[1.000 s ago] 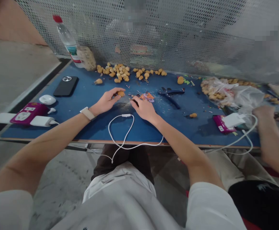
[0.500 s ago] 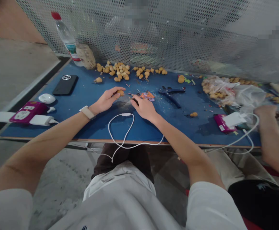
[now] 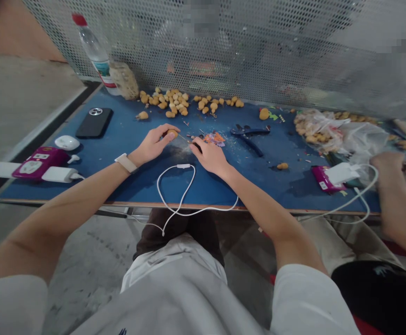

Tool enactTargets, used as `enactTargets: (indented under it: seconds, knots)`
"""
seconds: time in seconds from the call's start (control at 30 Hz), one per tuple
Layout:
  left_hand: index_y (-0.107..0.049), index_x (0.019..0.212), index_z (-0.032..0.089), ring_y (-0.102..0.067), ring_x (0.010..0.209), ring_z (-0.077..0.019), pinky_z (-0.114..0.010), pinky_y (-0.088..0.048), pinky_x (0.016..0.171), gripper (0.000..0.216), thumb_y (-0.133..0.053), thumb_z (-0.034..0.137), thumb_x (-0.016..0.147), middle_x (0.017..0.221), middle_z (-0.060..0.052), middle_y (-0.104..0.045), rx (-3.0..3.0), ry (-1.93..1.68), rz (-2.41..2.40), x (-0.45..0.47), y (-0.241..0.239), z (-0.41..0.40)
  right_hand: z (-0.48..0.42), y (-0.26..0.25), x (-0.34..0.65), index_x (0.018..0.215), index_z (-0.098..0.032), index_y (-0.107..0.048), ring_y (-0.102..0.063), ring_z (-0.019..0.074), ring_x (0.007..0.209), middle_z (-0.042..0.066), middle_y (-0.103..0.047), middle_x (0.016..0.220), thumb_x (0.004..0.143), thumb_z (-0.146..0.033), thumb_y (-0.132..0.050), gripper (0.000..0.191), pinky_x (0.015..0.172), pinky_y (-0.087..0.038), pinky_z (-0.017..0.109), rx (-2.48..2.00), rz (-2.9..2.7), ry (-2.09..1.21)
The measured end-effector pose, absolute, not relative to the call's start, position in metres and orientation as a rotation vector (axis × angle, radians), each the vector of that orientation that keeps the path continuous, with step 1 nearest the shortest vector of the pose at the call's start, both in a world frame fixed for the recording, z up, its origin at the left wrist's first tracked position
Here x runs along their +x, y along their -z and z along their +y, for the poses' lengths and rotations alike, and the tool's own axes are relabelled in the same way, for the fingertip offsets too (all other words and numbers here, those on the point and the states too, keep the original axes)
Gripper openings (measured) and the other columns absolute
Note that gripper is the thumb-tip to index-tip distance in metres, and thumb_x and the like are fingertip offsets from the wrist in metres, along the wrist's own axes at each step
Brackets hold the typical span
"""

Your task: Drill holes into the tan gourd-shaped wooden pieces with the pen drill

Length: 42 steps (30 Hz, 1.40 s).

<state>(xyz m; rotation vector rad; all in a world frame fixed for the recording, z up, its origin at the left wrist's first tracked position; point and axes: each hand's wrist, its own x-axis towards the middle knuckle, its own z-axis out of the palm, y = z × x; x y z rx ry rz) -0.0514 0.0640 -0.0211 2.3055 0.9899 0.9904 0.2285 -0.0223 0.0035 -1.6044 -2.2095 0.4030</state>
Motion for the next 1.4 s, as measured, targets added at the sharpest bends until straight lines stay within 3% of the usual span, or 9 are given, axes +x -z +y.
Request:
enactTargets:
  seconds: [0.13, 0.3, 0.47, 0.7, 0.93, 1.03, 1.17, 1.4]
  knots:
    - [-0.087, 0.141, 0.021, -0.080, 0.116, -0.0331, -0.045, -0.065, 0.112, 0.049, -0.056, 0.058, 0.131, 0.128, -0.013, -0.089, 2.254, -1.032, 0.978, -0.0533, 0.0209, 0.0660, -0.0220, -0.0027, 0.2283, 0.161, -0.021, -0.082, -0.090, 0.0445, 0.134, 0.018, -0.095, 0.151, 0.132, -0.048, -0.043, 0.056, 0.108, -0.064, 0.049, -1.601, -2.203, -0.407]
    - [-0.087, 0.147, 0.022, -0.080, 0.123, -0.0346, -0.047, -0.064, 0.119, 0.054, -0.055, 0.063, 0.133, 0.131, -0.014, -0.089, 2.298, -1.007, 0.974, -0.0519, 0.0229, 0.0662, -0.0214, -0.0014, 0.2305, 0.161, -0.022, -0.082, -0.090, 0.0440, 0.134, 0.018, -0.093, 0.158, 0.132, -0.049, -0.043, 0.056, 0.109, -0.064, 0.049, -1.588, -2.225, -0.403]
    - [-0.088, 0.149, 0.021, -0.078, 0.119, -0.0340, -0.045, -0.065, 0.114, 0.056, -0.055, 0.064, 0.134, 0.129, -0.014, -0.089, 2.357, -0.963, 0.963, -0.0500, 0.0227, 0.0637, -0.0205, 0.0002, 0.2303, 0.162, -0.024, -0.082, -0.090, 0.0441, 0.136, 0.017, -0.093, 0.157, 0.133, -0.050, -0.044, 0.054, 0.108, -0.065, 0.049, -1.600, -2.236, -0.385]
    - [-0.088, 0.153, 0.021, -0.078, 0.124, -0.0352, -0.047, -0.064, 0.117, 0.050, -0.059, 0.055, 0.131, 0.138, -0.015, -0.090, 2.370, -0.906, 0.976, -0.0485, 0.0186, 0.0602, -0.0220, -0.0035, 0.2278, 0.164, -0.019, -0.080, -0.089, 0.0464, 0.142, 0.021, -0.091, 0.161, 0.133, -0.046, -0.044, 0.055, 0.114, -0.065, 0.051, -1.621, -2.241, -0.391]
    - [-0.087, 0.157, 0.020, -0.077, 0.126, -0.0363, -0.050, -0.063, 0.122, 0.052, -0.058, 0.053, 0.129, 0.147, -0.017, -0.088, 2.440, -0.853, 0.896, -0.0469, 0.0168, 0.0583, -0.0214, -0.0019, 0.2293, 0.161, -0.023, -0.081, -0.089, 0.0451, 0.140, 0.017, -0.092, 0.159, 0.133, -0.049, -0.043, 0.054, 0.111, -0.065, 0.050, -1.606, -2.219, -0.391]
    - [-0.084, 0.158, 0.019, -0.077, 0.124, -0.0358, -0.049, -0.064, 0.120, 0.052, -0.060, 0.055, 0.129, 0.138, -0.016, -0.087, 2.416, -0.874, 0.923, -0.0478, 0.0206, 0.0610, -0.0204, -0.0011, 0.2300, 0.160, -0.022, -0.082, -0.089, 0.0464, 0.138, 0.018, -0.094, 0.151, 0.132, -0.050, -0.043, 0.055, 0.111, -0.065, 0.051, -1.614, -2.212, -0.386]
    - [-0.078, 0.150, 0.021, -0.076, 0.107, -0.0307, -0.043, -0.065, 0.104, 0.041, -0.069, 0.055, 0.128, 0.120, -0.011, -0.084, 2.307, -0.952, 0.983, -0.0510, 0.0246, 0.0654, -0.0208, -0.0025, 0.2312, 0.162, -0.022, -0.082, -0.089, 0.0442, 0.141, 0.018, -0.093, 0.157, 0.132, -0.049, -0.042, 0.056, 0.114, -0.065, 0.050, -1.573, -2.215, -0.410]
    - [-0.081, 0.141, 0.021, -0.075, 0.116, -0.0335, -0.049, -0.065, 0.114, 0.030, -0.075, 0.042, 0.120, 0.132, -0.014, -0.086, 2.384, -0.936, 0.979, -0.0497, 0.0180, 0.0606, -0.0195, -0.0016, 0.2326, 0.160, -0.021, -0.082, -0.090, 0.0452, 0.134, 0.018, -0.095, 0.145, 0.132, -0.050, -0.041, 0.058, 0.109, -0.065, 0.050, -1.581, -2.222, -0.386]
